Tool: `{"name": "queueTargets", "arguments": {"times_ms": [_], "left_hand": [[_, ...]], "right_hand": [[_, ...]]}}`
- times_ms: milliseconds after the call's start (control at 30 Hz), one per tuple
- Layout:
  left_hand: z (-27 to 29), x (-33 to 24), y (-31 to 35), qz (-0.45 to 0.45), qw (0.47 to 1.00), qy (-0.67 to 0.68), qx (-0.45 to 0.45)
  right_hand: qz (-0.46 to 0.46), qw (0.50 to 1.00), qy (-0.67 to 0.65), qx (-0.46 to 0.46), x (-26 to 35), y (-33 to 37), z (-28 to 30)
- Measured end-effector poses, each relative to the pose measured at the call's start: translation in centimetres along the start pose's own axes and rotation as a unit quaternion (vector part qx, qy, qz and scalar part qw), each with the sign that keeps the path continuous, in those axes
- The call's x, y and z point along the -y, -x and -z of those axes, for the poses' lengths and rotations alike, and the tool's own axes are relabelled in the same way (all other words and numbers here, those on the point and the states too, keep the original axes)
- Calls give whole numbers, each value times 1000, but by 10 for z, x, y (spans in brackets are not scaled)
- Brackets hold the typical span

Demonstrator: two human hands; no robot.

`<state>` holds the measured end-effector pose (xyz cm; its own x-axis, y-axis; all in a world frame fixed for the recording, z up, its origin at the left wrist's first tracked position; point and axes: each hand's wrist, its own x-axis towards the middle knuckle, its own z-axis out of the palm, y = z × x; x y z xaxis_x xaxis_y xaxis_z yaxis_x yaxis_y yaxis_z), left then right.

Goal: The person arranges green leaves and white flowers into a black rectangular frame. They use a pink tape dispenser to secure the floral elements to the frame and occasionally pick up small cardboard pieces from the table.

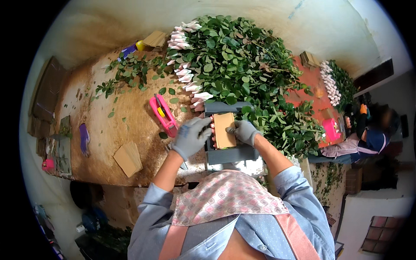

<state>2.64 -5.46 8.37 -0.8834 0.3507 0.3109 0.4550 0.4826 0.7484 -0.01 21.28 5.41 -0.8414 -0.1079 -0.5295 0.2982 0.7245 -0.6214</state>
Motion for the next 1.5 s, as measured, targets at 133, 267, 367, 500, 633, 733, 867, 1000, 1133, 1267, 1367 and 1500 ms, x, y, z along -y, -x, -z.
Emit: {"name": "queueTargets", "arguments": {"times_ms": [133,267,367,500,633,733,867,1000,1133,1267,1367,1500], "left_hand": [[-39,5,-11,-56,989,-92,103],[-53,-2,-16,5,968,-172,183],[-58,2,-15,28,964,-181,191],[-61,3,-11,57,955,-212,201],[-64,2,-6,95,967,-154,180],[-71,8,-7,95,971,-134,171],[-69,10,-7,105,966,-141,189],[-63,5,-8,80,964,-165,193],[-69,9,-11,58,968,-162,183],[-67,11,-14,48,967,-162,192],[-64,16,-15,46,968,-147,199],[-61,36,-24,18,971,-91,221]], "right_hand": [[75,984,162,2,16,3,4],[63,982,178,20,19,4,10],[73,976,206,-24,32,21,14],[247,910,285,-172,23,30,-6],[367,852,314,-202,8,8,-15],[363,855,304,-211,-10,-7,-23],[377,872,253,-182,-8,-9,-16],[481,823,196,-229,-15,43,-15],[551,763,286,-182,-49,84,-26],[526,728,377,-225,-47,92,-26],[516,699,439,-229,-24,103,-9],[411,767,478,-124,5,84,18]]}}
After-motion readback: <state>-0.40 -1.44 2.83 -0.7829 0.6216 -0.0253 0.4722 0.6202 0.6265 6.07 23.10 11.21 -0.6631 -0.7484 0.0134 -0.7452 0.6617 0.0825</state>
